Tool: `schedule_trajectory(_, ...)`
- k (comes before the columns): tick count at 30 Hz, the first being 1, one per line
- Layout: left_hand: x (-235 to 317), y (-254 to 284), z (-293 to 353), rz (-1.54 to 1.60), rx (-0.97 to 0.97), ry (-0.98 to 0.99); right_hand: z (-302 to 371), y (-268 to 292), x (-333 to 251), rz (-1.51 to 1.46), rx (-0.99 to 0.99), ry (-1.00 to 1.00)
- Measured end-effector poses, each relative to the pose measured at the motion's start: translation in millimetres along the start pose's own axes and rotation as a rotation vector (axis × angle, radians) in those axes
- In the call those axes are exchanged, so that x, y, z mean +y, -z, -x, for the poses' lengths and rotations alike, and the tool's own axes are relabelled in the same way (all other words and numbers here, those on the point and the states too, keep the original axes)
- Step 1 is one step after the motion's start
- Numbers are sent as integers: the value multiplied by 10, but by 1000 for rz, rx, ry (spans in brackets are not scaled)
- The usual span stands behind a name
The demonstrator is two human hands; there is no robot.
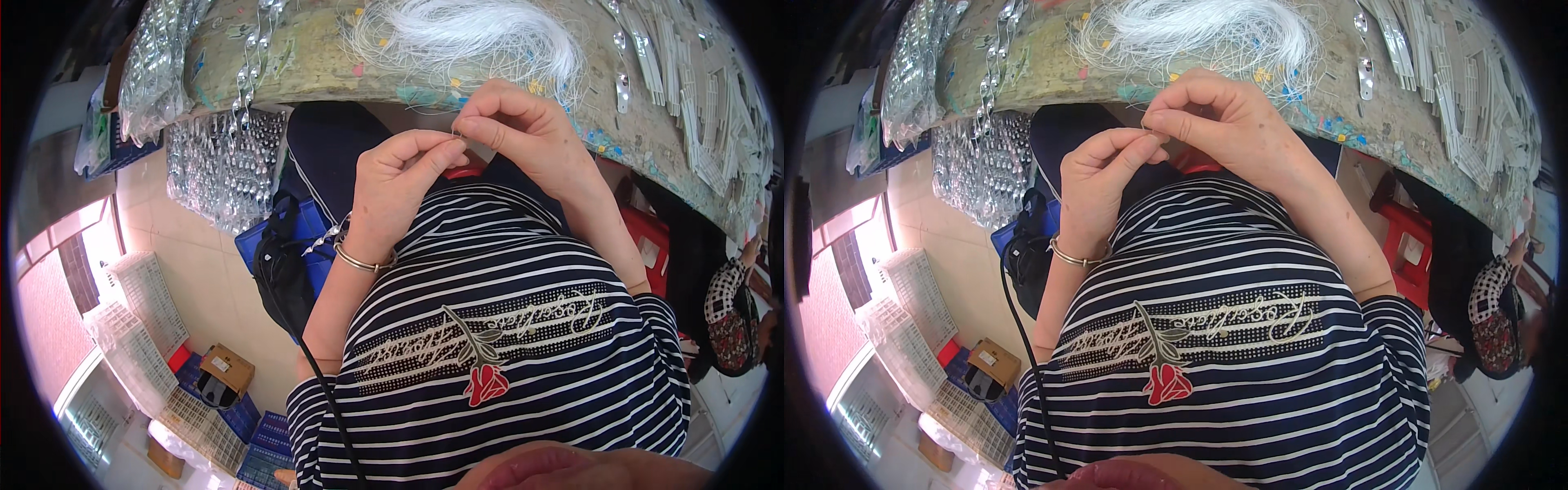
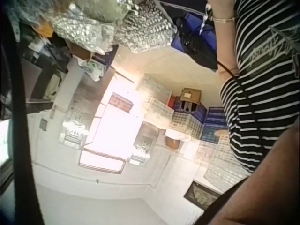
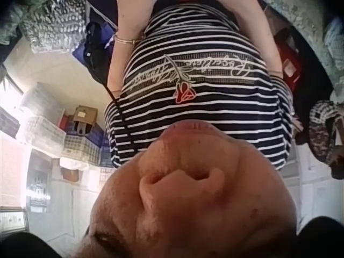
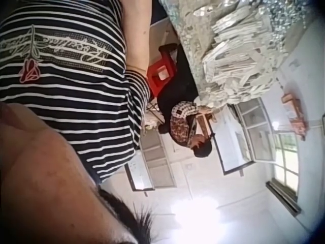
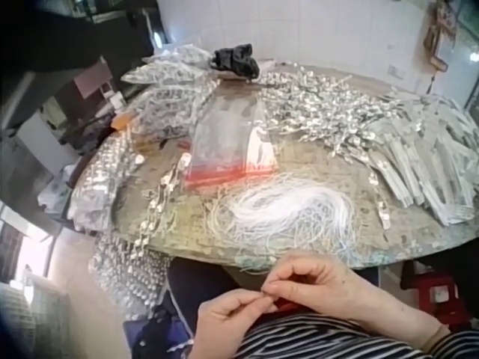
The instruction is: The recorder is assembling small toy components by threading thin white strings through small metal pieces.
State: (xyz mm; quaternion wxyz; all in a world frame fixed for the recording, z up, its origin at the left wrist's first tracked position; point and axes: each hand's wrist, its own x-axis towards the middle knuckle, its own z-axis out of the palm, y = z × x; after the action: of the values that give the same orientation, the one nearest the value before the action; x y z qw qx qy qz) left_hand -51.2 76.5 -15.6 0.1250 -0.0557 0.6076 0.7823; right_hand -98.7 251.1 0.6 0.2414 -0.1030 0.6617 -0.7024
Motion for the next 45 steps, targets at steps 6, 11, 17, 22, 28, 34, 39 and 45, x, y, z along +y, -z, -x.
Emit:
schedule_trajectory(6,-20,26,-4,-42,-33,46,-9,24,-6,206,-32,122)
schedule_trajectory(11,1,25,-7,-53,-41,44,-13,5,-48,173,-62,-7)
schedule_trajectory(17,-29,40,-35,112,-4,72,-31,18,0,183,-9,66)
schedule_trajectory(22,-12,40,-43,46,7,64,-32,18,-21,385,3,200)
schedule_trajectory(28,-5,136,-43,-125,50,-13,-7,120,10,837,82,401)
schedule_trajectory(34,-85,164,-34,-95,66,-32,75,139,13,127,5,-78)
schedule_trajectory(39,-159,109,-33,-143,57,-71,53,49,-10,-207,-29,-119)
schedule_trajectory(45,-124,83,-24,-97,75,-119,66,-69,-15,213,-21,98)
